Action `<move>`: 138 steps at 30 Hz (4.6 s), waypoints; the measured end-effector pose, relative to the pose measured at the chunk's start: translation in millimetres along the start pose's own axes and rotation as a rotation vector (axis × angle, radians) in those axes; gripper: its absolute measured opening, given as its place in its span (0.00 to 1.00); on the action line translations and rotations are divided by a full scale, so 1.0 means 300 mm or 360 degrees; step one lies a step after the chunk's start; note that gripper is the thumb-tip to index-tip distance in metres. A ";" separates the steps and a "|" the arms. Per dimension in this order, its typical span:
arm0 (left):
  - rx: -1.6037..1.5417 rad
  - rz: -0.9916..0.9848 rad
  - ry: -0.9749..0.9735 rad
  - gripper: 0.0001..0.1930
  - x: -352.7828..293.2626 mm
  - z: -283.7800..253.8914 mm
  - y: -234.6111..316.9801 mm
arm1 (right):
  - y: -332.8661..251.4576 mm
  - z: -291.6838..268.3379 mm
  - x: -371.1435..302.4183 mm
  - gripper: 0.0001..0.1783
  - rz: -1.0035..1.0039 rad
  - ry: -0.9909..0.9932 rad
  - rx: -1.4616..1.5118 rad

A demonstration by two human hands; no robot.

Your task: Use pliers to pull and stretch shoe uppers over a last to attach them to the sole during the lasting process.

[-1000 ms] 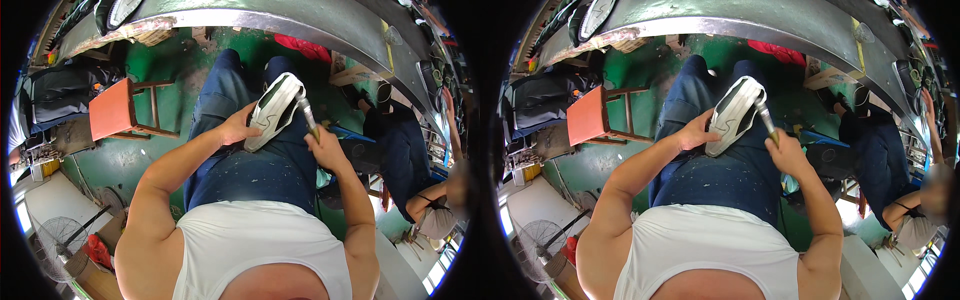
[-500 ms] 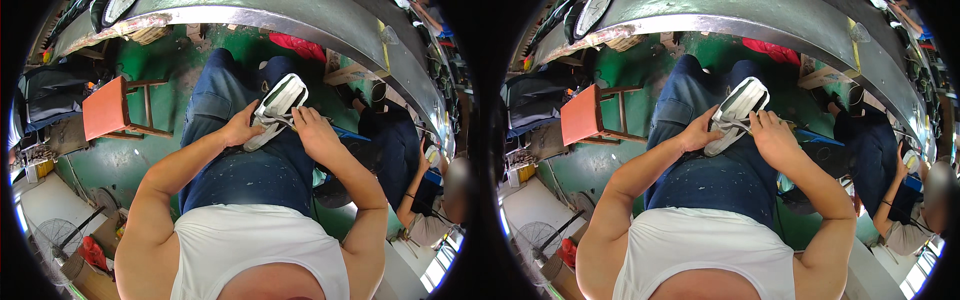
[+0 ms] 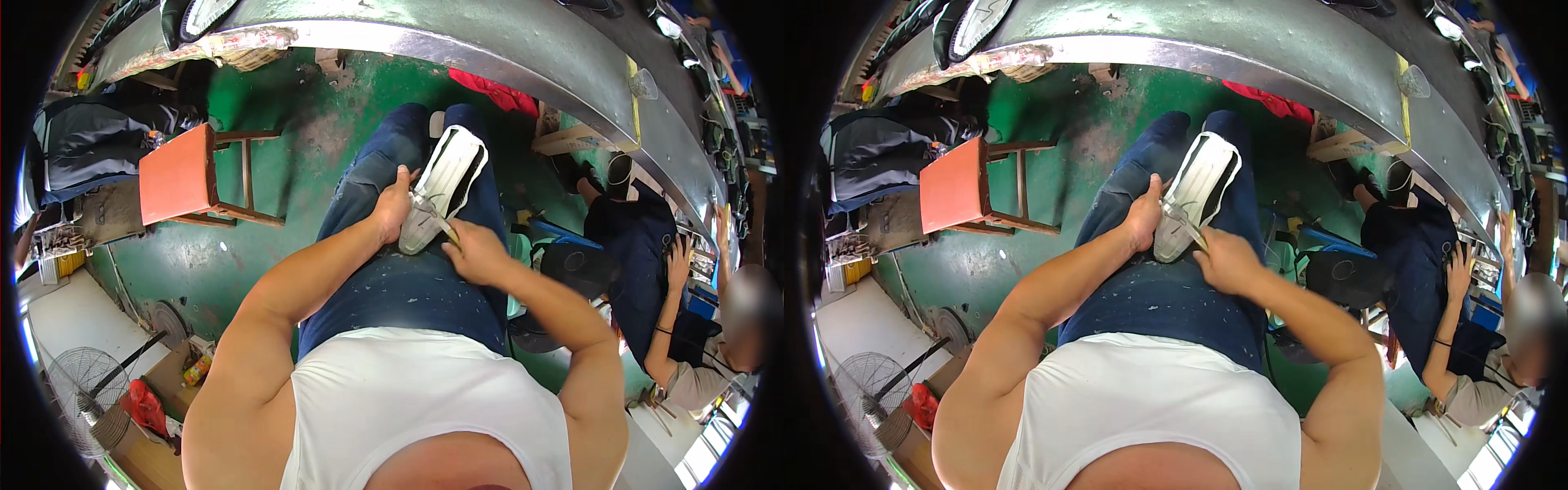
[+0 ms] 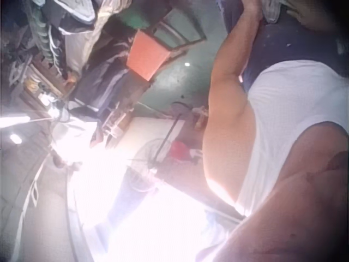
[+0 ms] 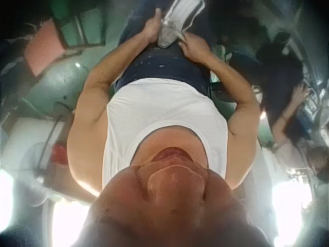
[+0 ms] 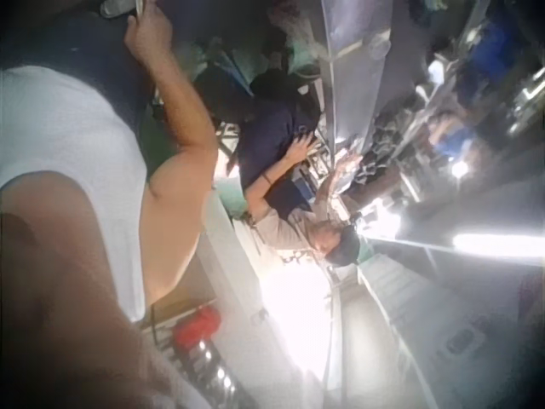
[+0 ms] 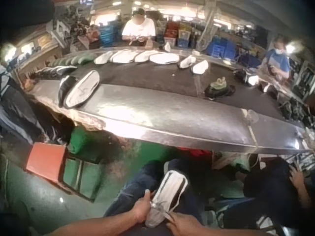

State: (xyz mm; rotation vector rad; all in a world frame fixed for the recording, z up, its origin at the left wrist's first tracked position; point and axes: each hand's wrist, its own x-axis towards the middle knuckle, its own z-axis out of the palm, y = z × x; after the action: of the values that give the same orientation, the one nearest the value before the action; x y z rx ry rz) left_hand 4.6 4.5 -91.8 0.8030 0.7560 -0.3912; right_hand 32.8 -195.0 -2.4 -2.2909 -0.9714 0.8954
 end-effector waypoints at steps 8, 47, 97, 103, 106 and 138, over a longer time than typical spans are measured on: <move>0.1247 0.0955 0.0236 0.29 0.017 -0.018 -0.024 | 0.034 -0.158 -0.054 0.26 0.0051 -0.0026 -0.0088; 0.2176 0.0300 -0.0276 0.59 -0.206 0.001 0.132 | 0.172 -0.017 -0.077 0.21 0.0227 0.0330 0.0461; 0.0397 0.0067 -0.0618 0.40 0.065 0.085 0.160 | 0.100 0.031 -0.016 0.16 0.0770 0.0124 0.1444; 0.0677 0.0007 -0.0328 0.36 0.047 0.148 0.151 | 0.233 -0.086 -0.119 0.20 0.0690 -0.0393 0.2311; 0.0762 0.0005 -0.0273 0.33 0.068 0.162 0.153 | 0.248 -0.135 -0.164 0.18 0.0726 -0.0238 0.1920; 0.1536 0.0417 -0.0434 0.42 0.027 0.135 0.137 | 0.074 0.040 -0.232 0.14 0.0269 0.0170 -0.0171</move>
State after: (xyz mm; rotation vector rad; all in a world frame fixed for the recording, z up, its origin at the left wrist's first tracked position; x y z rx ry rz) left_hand 52.3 -0.3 -58.7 1.6891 0.1582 -0.6212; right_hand -3.1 -259.6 1.4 -2.5139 -0.8077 0.7952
